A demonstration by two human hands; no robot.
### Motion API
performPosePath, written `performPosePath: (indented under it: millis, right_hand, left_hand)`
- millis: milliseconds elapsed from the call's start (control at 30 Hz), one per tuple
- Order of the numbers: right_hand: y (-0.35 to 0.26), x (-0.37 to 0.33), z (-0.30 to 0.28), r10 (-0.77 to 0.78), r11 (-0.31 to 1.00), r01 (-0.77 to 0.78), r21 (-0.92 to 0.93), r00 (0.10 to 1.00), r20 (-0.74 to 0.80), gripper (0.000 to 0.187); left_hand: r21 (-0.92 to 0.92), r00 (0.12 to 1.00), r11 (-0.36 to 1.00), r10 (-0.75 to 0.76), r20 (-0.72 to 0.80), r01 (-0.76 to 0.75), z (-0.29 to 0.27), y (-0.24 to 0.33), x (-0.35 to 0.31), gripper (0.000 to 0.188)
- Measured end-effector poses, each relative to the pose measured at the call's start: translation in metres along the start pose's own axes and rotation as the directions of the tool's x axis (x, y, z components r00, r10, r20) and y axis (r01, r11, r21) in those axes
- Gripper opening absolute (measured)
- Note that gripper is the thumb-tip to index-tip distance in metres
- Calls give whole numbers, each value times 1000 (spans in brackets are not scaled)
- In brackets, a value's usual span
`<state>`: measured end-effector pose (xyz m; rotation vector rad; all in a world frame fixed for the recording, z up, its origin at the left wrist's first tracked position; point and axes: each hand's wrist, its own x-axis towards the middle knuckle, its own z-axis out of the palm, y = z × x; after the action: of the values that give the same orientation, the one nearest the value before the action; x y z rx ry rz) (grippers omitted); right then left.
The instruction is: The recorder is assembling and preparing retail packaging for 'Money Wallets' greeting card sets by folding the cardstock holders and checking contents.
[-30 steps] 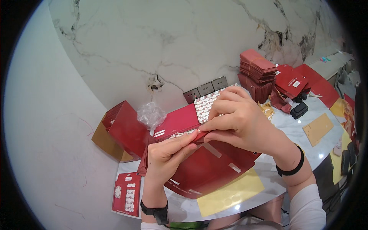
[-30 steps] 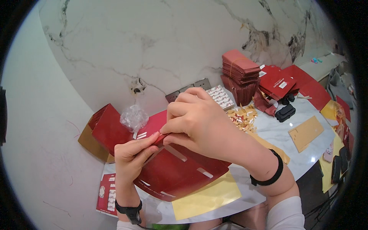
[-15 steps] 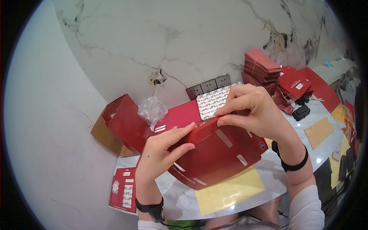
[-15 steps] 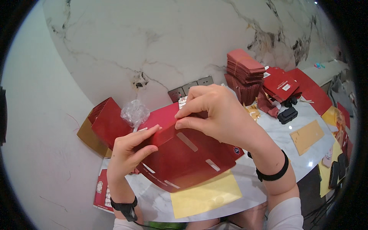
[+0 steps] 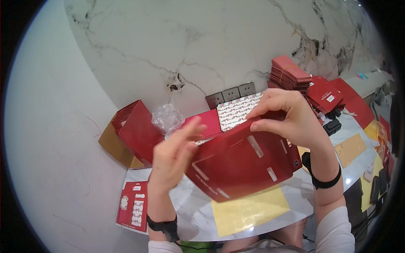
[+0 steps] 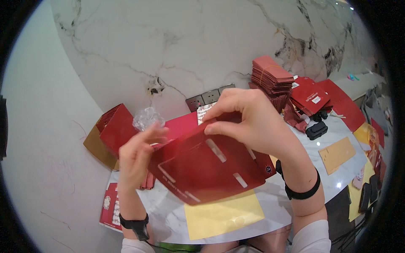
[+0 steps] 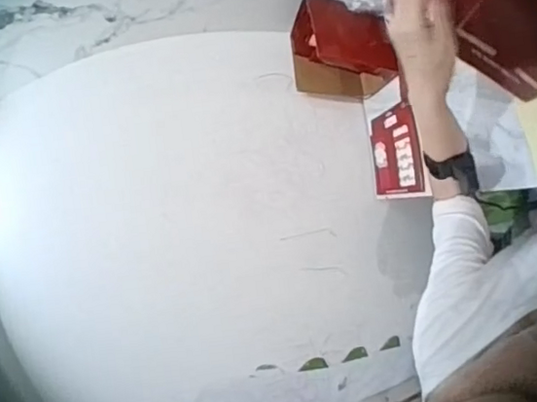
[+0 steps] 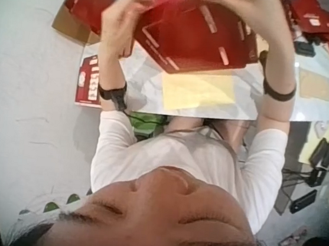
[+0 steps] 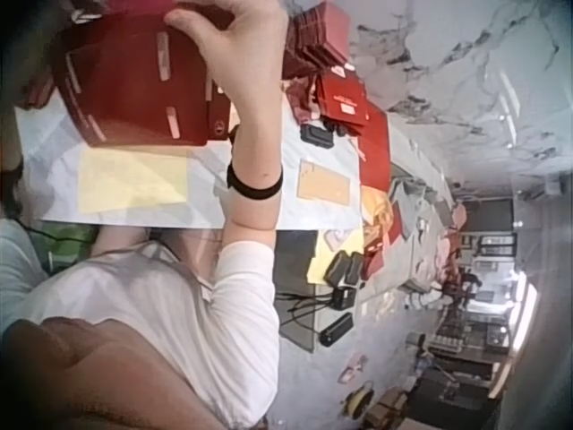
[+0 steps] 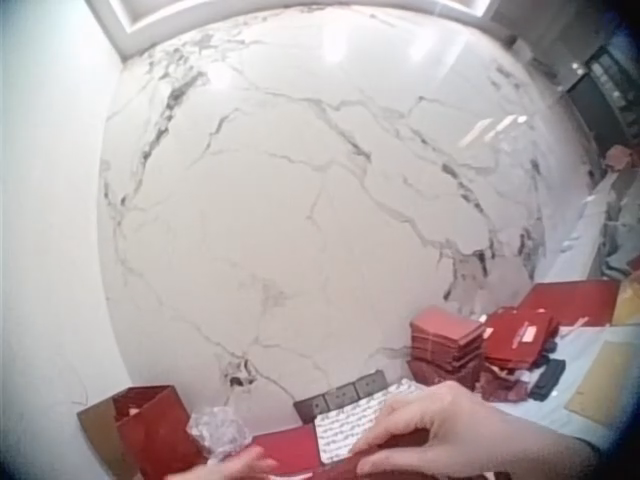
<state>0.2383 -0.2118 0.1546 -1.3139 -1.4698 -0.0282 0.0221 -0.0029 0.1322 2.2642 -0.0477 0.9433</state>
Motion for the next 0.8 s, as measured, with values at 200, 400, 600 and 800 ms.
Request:
performPosePath:
  millis: [200,400,600,800]
  right_hand:
    - [0,4,-23,46,999,-45,13,992,-118,14]
    - [-3,9,-9,318,934,-313,171,948,2,15]
    - [9,8,2,366,915,-384,120,918,153,17]
    - [25,4,25,269,962,-273,-34,910,316,19]
  left_hand:
    - [-378,963,896,-267,-33,235,-34,-53,-18,43]
    - [-745,983,655,-183,0,122,-11,-89,-69,49]
    - [-771,975,637,-177,-134,9,12,-43,-60,46]
    - [-606,990,795,-100,-101,19,8,-60,-81,45]
